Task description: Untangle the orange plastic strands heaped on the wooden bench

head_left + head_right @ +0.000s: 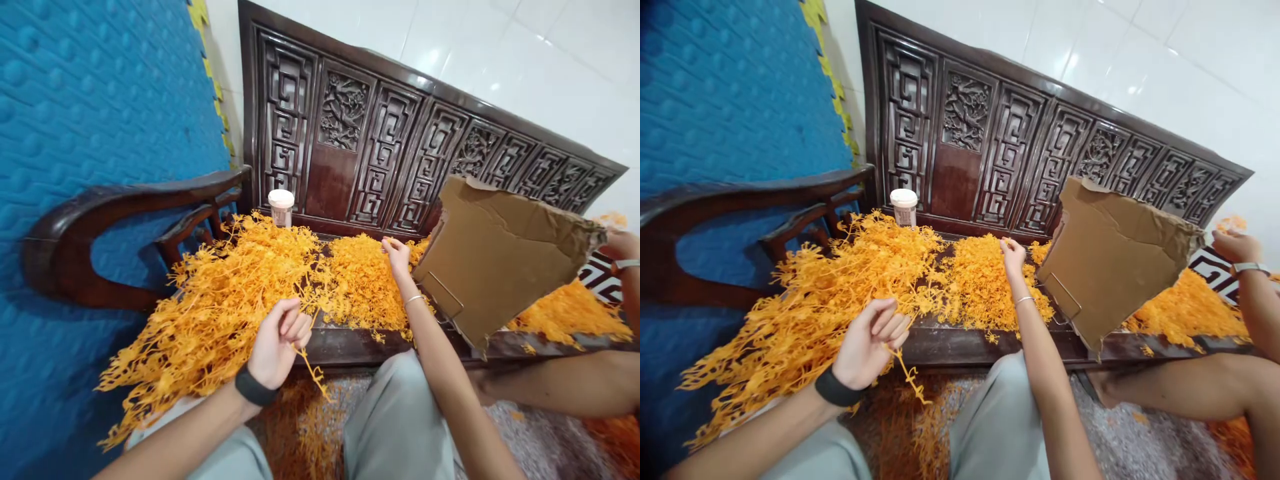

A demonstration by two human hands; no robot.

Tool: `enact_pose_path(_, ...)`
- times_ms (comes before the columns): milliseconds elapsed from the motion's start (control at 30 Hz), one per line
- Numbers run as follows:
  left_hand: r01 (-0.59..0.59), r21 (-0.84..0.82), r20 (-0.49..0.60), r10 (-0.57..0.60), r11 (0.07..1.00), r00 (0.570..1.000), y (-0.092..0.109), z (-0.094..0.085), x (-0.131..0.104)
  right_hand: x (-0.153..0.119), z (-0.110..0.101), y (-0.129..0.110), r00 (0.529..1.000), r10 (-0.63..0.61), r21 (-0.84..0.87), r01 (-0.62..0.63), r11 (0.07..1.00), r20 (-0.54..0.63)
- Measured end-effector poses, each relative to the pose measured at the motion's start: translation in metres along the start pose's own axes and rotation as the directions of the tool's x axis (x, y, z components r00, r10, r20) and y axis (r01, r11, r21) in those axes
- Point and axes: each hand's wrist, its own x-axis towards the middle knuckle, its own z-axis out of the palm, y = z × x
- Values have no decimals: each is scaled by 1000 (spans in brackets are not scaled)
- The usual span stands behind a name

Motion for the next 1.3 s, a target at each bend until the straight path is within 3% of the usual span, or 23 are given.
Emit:
enact_pose_path(100, -13, -27, 28, 14, 1000, 1000, 10, -8, 11, -2, 5, 4, 994, -55, -211, 73, 975, 89)
enact_pose_path(200, -20, -47, 76, 24, 999, 997, 20, -8, 18, -8, 8, -4, 965, -206, -324, 249, 913, 160)
enact_pose_path(267, -19, -57, 92, 24, 998, 995, 26, -8, 20, -19, 10, -18, 936, -273, -295, 331, 896, 222)
enact_pose_path(333, -23, -65, 94, 29, 998, 995, 31, -8, 22, -35, 13, -37, 897, -214, -178, 300, 937, 386)
enact_pose_path(367, -30, -67, 90, 36, 997, 995, 33, -8, 23, -44, 16, -46, 845, -148, -111, 237, 965, 514)
enact_pose_path(467, -59, -67, 75, 64, 996, 995, 38, -11, 27, -69, 24, -70, 581, -20, -20, 63, 998, 813)
enact_pose_path(500, -68, -64, 74, 72, 996, 995, 39, -12, 29, -76, 26, -74, 531, -7, -19, 43, 999, 847)
enact_pose_path(533, -73, -59, 74, 78, 996, 994, 40, -13, 30, -80, 29, -77, 512, 1, -21, 34, 999, 859)
enact_pose_path(733, -44, -47, 77, 47, 998, 996, 37, -14, 31, -83, 39, -65, 553, 48, -26, -49, 998, 832)
enact_pose_path(867, -25, -41, 72, 27, 999, 997, 36, -15, 29, -82, 40, -61, 463, 51, -16, -80, 997, 885)
enact_pose_path(933, -39, -34, 67, 41, 999, 997, 38, -15, 29, -82, 41, -62, 444, 42, 5, -103, 995, 895)
enact_pose_path(1000, -59, -26, 63, 60, 998, 996, 39, -17, 30, -83, 42, -63, 478, 13, 57, -131, 990, 878)
enact_pose_path(1100, -73, -10, 62, 74, 997, 995, 41, -19, 32, -85, 44, -62, 599, -45, 143, -117, 983, 799)
enact_pose_path(1167, -67, -1, 64, 67, 998, 996, 40, -21, 34, -86, 45, -61, 659, -82, 158, -57, 986, 748)
enact_pose_path(1300, -51, 1, 68, 50, 999, 996, 38, -23, 37, -86, 46, -58, 734, -198, 112, 165, 980, 649)
